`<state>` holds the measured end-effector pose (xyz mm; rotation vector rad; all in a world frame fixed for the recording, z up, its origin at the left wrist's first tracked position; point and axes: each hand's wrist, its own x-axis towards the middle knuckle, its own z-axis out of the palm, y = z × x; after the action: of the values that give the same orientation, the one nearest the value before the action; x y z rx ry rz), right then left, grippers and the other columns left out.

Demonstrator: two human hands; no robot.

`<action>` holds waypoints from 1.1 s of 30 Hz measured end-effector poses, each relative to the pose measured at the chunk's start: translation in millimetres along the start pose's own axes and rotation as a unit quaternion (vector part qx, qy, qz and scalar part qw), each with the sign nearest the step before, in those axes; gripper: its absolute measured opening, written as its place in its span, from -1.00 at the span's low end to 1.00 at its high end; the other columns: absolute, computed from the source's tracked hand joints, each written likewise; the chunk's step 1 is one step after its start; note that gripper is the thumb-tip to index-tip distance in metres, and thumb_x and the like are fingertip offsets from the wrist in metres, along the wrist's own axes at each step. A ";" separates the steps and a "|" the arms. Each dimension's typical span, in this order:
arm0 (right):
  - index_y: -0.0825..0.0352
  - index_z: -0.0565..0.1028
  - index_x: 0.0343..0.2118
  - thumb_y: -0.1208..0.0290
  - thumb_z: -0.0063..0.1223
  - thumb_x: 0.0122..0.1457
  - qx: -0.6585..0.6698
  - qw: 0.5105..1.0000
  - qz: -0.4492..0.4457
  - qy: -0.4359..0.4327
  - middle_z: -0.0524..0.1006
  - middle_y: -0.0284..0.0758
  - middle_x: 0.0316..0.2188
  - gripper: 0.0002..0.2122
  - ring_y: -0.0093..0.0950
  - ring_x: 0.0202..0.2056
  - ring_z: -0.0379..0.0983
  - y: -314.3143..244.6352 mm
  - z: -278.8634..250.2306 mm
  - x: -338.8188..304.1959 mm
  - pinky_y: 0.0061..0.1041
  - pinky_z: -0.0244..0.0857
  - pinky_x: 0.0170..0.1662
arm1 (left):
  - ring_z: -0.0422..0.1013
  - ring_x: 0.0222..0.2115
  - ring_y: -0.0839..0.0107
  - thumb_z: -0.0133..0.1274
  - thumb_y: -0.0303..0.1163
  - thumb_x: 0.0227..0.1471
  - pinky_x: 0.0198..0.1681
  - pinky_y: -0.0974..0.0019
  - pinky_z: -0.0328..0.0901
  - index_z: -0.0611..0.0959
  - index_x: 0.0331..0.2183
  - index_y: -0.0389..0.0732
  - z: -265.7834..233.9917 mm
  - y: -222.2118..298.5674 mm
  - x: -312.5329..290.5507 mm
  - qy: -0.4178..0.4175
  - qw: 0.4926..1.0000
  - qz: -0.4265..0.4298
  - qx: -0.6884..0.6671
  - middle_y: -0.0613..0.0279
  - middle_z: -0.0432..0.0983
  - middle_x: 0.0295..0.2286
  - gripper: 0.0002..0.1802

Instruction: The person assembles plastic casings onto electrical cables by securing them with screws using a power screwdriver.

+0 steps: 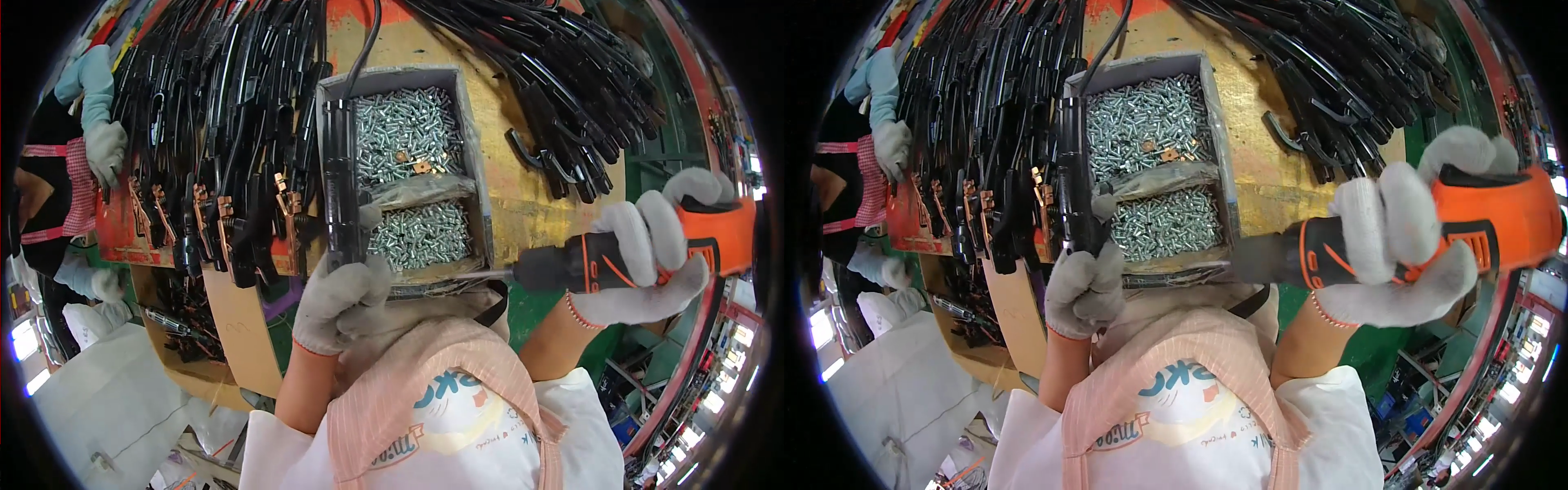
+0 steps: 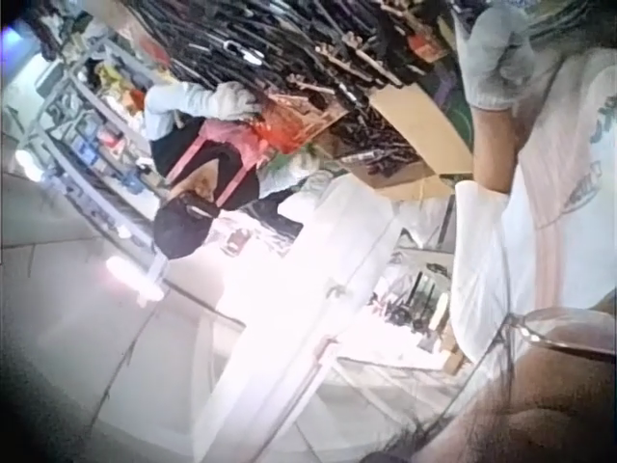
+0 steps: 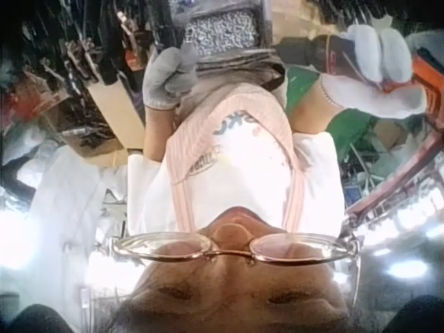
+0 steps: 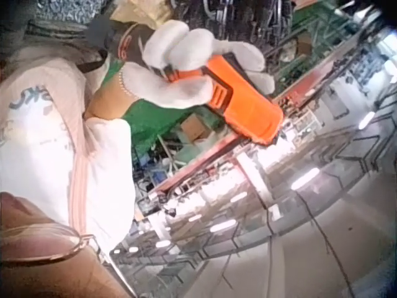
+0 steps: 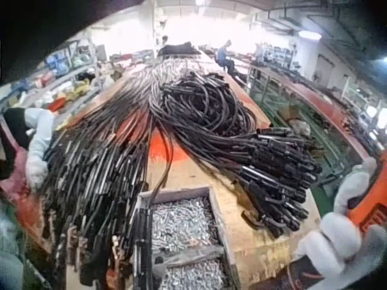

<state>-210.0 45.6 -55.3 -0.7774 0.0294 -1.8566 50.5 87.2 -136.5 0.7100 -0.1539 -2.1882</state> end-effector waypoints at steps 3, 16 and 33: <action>0.35 0.19 0.12 0.66 -0.01 0.11 -0.231 0.969 -0.087 0.009 0.31 -0.26 0.02 -0.52 -0.52 -0.58 0.22 11.4 -8.5 -13.2 -0.65 0.21 -0.53 | 0.02 -0.80 0.66 0.20 -0.45 -0.04 -0.81 0.55 -0.06 0.23 0.22 -0.02 -7.0 -0.1 -2.4 -0.006 0.998 0.003 -0.061 0.33 0.26 -0.61 -0.19; 0.12 0.06 0.17 0.62 0.11 0.10 -0.317 0.941 -0.080 0.086 0.43 -0.27 -0.44 -0.38 -0.48 -0.66 0.26 32.8 -17.8 -29.6 -0.53 0.29 -0.58 | 0.04 -0.86 0.63 0.16 -0.44 0.01 -0.82 0.49 -0.04 0.14 0.27 -0.02 2.7 1.2 3.1 0.037 0.999 -0.008 0.033 0.32 0.25 -0.61 -0.15; 0.38 0.20 -0.20 0.77 -0.09 0.04 -0.734 0.660 -0.138 -0.084 0.25 -0.33 -0.55 -0.71 -0.51 -0.60 0.05 -0.1 -35.3 -24.9 -0.54 0.01 -0.55 | 0.12 -0.83 0.58 0.09 -0.58 -0.07 -0.80 0.48 -0.01 0.27 0.18 -0.08 26.9 -1.3 7.4 0.128 0.990 0.008 0.061 0.28 0.33 -0.63 -0.25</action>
<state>-223.2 55.0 -95.3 -2.1098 1.5327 -1.7271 31.4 79.3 -117.7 1.0468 -0.1623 -2.0645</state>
